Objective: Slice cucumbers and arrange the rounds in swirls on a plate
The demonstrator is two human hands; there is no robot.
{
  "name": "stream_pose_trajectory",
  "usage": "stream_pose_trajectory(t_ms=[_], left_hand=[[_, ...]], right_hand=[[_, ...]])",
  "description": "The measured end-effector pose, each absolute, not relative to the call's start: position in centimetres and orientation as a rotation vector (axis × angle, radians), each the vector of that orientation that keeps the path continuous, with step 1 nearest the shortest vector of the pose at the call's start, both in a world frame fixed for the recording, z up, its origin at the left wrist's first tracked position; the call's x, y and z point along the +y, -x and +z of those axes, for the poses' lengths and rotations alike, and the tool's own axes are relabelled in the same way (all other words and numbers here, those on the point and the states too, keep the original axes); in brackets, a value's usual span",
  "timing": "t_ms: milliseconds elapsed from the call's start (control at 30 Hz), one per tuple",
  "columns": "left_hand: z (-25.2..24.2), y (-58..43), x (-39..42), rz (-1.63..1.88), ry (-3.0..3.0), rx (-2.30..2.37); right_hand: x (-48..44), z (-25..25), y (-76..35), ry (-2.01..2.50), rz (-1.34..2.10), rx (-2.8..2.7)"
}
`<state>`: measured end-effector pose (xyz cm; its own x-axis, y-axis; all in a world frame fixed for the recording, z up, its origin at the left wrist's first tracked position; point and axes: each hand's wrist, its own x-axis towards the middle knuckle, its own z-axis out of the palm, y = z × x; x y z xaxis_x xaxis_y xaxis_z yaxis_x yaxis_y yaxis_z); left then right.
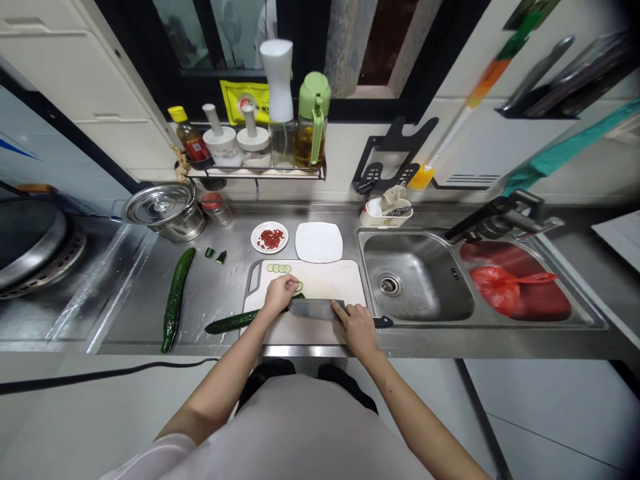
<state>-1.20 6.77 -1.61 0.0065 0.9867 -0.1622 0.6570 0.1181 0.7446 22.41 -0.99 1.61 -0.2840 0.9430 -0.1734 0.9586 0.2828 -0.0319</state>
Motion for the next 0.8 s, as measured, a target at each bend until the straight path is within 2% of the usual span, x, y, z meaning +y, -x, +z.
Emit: stream_pose_trajectory(t_ms=[400, 800], left_hand=[[-4.7, 1.9, 11.8, 0.557, -1.617, 2.01], [-6.0, 2.8, 11.7, 0.653, -1.873, 1.976]], right_hand=[[-1.3, 0.7, -23.9, -1.906, -0.236, 2.344], [-0.4, 0.1, -24.2, -2.027, -0.252, 2.354]])
